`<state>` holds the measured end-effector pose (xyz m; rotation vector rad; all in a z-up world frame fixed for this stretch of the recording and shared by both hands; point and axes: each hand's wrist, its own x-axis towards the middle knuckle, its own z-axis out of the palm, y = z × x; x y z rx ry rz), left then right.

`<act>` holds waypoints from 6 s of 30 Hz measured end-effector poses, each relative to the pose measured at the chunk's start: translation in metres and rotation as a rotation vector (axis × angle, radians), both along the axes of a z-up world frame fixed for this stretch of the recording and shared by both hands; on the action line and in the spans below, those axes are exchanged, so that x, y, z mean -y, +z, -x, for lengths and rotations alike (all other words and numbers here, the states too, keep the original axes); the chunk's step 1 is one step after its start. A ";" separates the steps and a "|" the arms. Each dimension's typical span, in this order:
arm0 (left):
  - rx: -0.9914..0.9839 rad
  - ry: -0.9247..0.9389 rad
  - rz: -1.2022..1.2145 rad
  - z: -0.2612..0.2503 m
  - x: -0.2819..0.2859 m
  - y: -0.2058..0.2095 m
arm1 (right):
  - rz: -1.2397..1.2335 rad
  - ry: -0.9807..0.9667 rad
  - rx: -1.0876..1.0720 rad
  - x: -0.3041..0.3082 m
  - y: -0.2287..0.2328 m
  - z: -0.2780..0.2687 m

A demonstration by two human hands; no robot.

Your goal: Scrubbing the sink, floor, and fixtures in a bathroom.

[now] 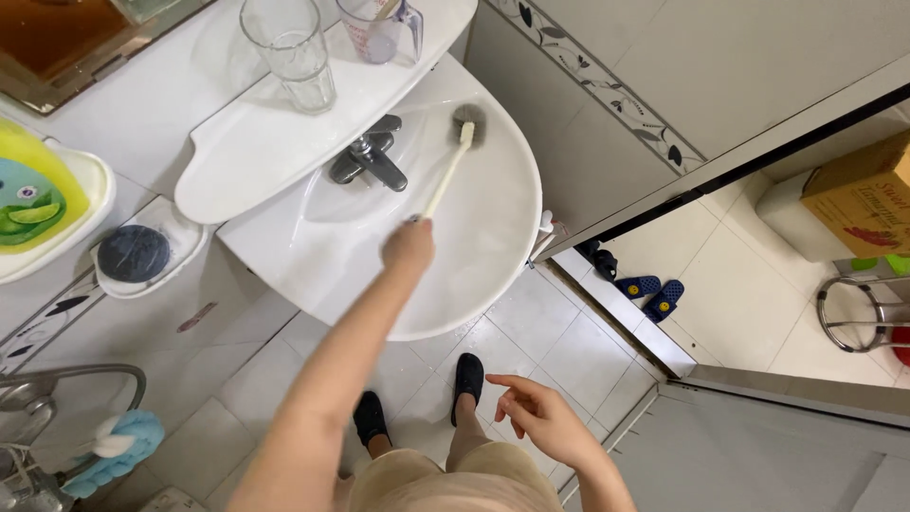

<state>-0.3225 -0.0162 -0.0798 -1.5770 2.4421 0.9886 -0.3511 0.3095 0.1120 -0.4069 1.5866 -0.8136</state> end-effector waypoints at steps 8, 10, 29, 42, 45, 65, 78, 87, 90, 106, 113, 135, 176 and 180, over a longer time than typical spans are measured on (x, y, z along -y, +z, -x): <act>0.234 -0.249 -0.397 -0.073 -0.081 0.078 | -0.021 0.012 -0.027 -0.024 0.017 0.010; 0.297 -0.312 -0.436 -0.086 -0.069 0.062 | -0.033 -0.011 -0.028 -0.029 0.017 0.008; 0.170 -0.174 -0.275 -0.019 -0.050 0.023 | -0.113 0.036 -0.005 -0.052 0.006 0.016; 0.167 -0.294 -0.353 -0.051 -0.106 0.043 | -0.101 0.071 0.014 -0.061 -0.001 0.024; 0.060 -0.076 -0.246 -0.007 -0.067 0.008 | -0.122 0.124 -0.016 -0.046 -0.001 0.026; 0.170 -0.016 -0.593 -0.104 -0.155 0.130 | -0.209 -0.306 0.550 0.074 -0.058 -0.037; -0.302 -0.405 -0.542 -0.159 -0.143 0.196 | -0.238 0.421 -0.590 0.065 -0.106 0.018; -0.361 -0.094 -0.646 -0.259 -0.107 0.187 | -0.260 1.245 -1.637 0.122 -0.169 0.101; -0.398 -0.008 -0.600 -0.276 -0.111 0.173 | -0.075 1.391 -1.818 0.119 -0.223 0.099; -0.423 0.086 -0.646 -0.295 -0.115 0.179 | -0.407 1.160 -1.333 0.127 -0.157 0.083; -0.576 0.156 -0.660 -0.301 -0.114 0.164 | -0.098 0.978 -1.395 0.103 -0.165 0.068; -0.715 0.280 -0.563 -0.317 -0.118 0.141 | -0.152 1.076 -1.389 0.117 -0.217 0.004; -0.686 0.380 -0.581 -0.358 -0.117 0.154 | -0.040 0.948 -1.271 0.128 -0.343 0.004; -0.744 0.384 -0.592 -0.362 -0.126 0.137 | -0.141 0.572 -0.714 0.188 -0.212 -0.071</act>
